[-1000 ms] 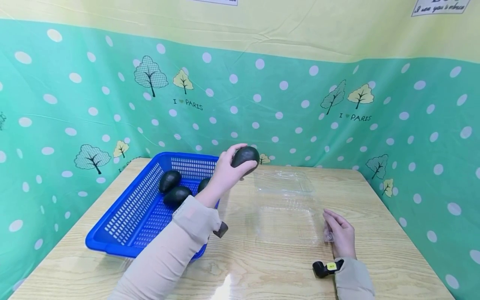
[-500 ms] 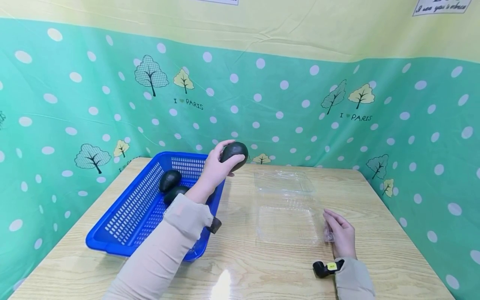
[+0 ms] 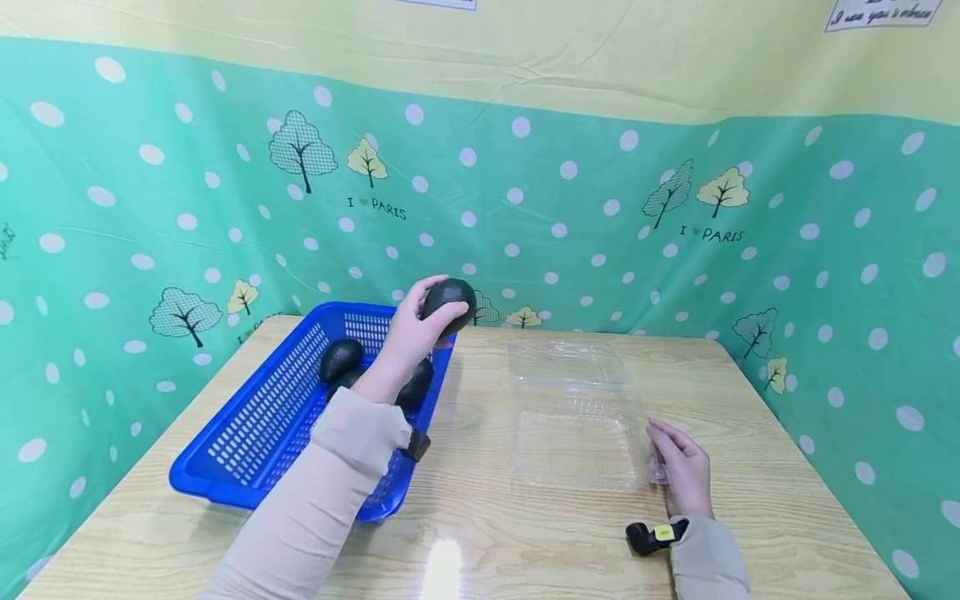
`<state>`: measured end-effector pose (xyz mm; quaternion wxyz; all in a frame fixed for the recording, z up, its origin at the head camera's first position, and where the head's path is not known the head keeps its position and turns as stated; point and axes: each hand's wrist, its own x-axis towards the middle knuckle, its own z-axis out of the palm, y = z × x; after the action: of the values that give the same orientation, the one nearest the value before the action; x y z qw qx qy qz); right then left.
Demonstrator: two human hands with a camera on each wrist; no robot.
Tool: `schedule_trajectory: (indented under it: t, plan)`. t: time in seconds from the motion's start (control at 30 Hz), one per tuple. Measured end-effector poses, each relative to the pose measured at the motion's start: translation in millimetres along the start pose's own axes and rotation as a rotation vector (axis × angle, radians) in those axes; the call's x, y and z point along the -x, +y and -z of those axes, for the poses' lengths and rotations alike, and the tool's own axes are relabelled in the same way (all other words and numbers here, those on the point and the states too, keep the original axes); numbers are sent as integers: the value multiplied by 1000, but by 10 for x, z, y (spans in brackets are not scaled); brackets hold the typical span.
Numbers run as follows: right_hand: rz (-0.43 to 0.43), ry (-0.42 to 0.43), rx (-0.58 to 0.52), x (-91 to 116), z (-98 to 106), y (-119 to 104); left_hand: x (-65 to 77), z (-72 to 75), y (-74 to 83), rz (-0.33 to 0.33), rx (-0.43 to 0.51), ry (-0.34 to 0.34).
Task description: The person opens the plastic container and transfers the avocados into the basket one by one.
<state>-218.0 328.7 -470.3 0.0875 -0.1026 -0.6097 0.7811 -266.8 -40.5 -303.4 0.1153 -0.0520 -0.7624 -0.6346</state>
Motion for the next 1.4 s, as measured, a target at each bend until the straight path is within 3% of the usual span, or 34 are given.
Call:
schedule_trajectory:
  t: [0.27, 0.67, 0.93, 1.23, 1.4]
  plan:
    - [-13, 8, 17, 2, 5, -12, -16, 70, 29, -12, 28, 13]
    - [-4, 35, 47, -21, 11, -13, 13, 89, 125, 1, -4, 0]
    - [-14, 32, 29, -33, 2, -10, 40, 142, 168, 28, -45, 15]
    - [-19, 35, 51, -27, -8, -24, 52, 222, 93, 60, -78, 66]
    - [-20, 33, 56, -28, -5, -16, 73, 276, 33, 133, -124, 91]
